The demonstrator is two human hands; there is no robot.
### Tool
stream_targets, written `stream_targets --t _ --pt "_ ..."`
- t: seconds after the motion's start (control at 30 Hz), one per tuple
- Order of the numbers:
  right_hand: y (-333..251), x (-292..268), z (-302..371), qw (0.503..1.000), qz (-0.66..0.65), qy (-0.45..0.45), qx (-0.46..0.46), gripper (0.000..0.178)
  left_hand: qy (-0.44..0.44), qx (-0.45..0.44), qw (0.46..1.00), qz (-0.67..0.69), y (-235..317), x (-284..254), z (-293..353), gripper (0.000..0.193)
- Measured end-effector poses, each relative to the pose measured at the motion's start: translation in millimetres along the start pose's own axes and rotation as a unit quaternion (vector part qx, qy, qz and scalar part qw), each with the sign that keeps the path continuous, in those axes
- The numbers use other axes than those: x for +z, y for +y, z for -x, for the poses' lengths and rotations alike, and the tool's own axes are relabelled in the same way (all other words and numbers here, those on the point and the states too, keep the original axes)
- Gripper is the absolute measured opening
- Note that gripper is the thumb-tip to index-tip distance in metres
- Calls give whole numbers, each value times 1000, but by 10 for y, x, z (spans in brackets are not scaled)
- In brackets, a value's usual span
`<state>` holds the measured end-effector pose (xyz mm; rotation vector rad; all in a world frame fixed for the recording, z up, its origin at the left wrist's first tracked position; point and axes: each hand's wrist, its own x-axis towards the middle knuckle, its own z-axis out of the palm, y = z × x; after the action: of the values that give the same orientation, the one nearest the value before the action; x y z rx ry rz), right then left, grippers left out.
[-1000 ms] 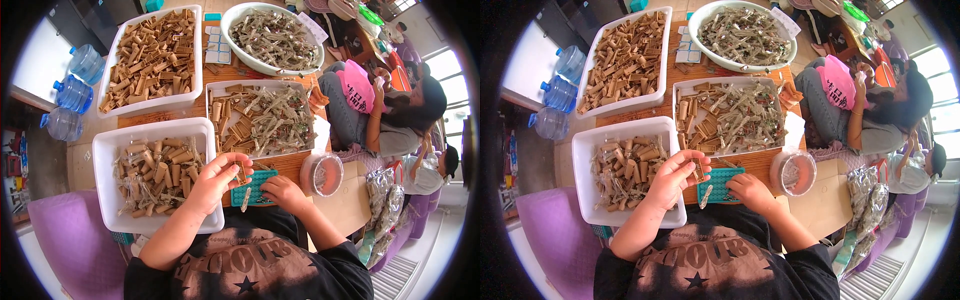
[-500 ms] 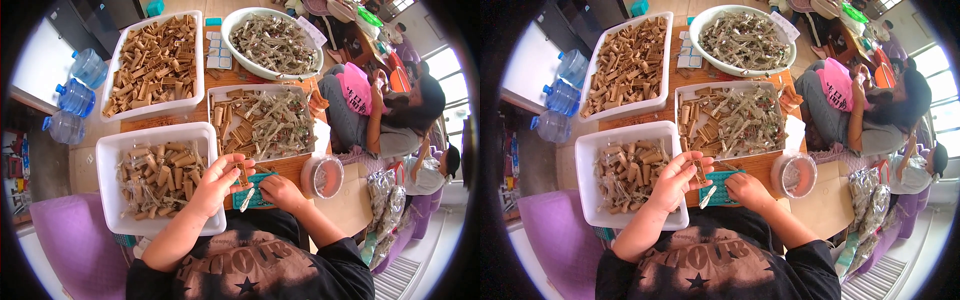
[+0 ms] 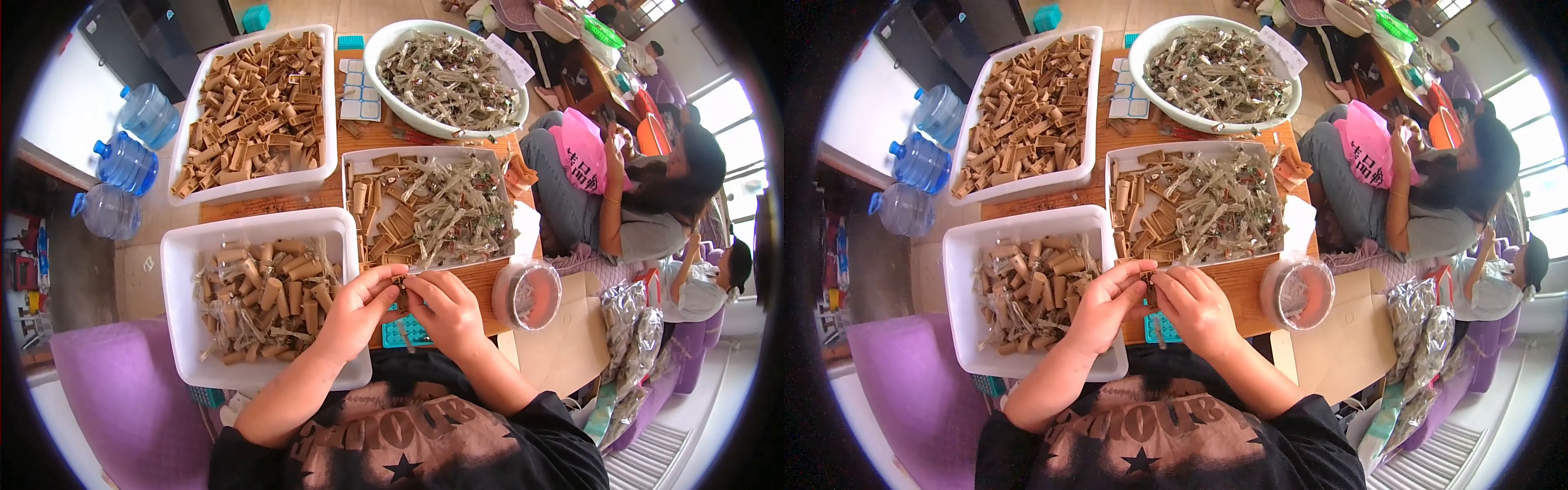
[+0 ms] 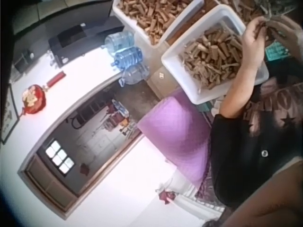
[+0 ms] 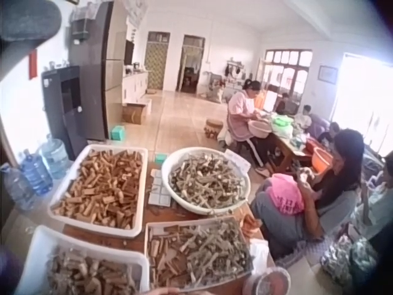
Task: The person assembles small cylindrical components by hand, using a lighter to seal or bond them.
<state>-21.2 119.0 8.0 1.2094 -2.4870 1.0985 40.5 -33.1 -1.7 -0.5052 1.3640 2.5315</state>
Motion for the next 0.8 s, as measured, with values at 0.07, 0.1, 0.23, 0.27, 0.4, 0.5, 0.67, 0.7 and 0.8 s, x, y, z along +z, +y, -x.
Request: stream_targets --t 0.07,0.1,0.23,0.27,0.4,0.5,0.67,0.7,0.8 --pt "-26 -20 7 998 -28 38 36 24 0 11 1000 9 -42 -29 -3 30" --pt "-48 -54 15 997 -30 48 60 23 -13 13 1000 22 -65 -37 -9 31" --pt "-13 -55 24 999 -1 6 -35 33 -28 17 999 31 -35 -14 17 31" --pt "-42 -59 13 999 0 6 -34 33 -29 16 999 32 -58 -25 10 31" --pt "-136 -132 -13 992 67 -57 -86 44 -21 11 999 45 10 -34 3 28" --pt "-8 -363 51 982 -101 -35 154 26 -22 -5 996 83 38 -34 36 25" --pt "482 -379 509 961 -11 -250 116 20 -34 -8 993 109 36 -32 18 22" --pt "497 -354 581 950 14 -292 106 20 -34 -9 993 110 30 -34 20 22" --pt "476 -272 683 943 81 -304 106 18 -35 -15 993 110 25 -38 28 23"
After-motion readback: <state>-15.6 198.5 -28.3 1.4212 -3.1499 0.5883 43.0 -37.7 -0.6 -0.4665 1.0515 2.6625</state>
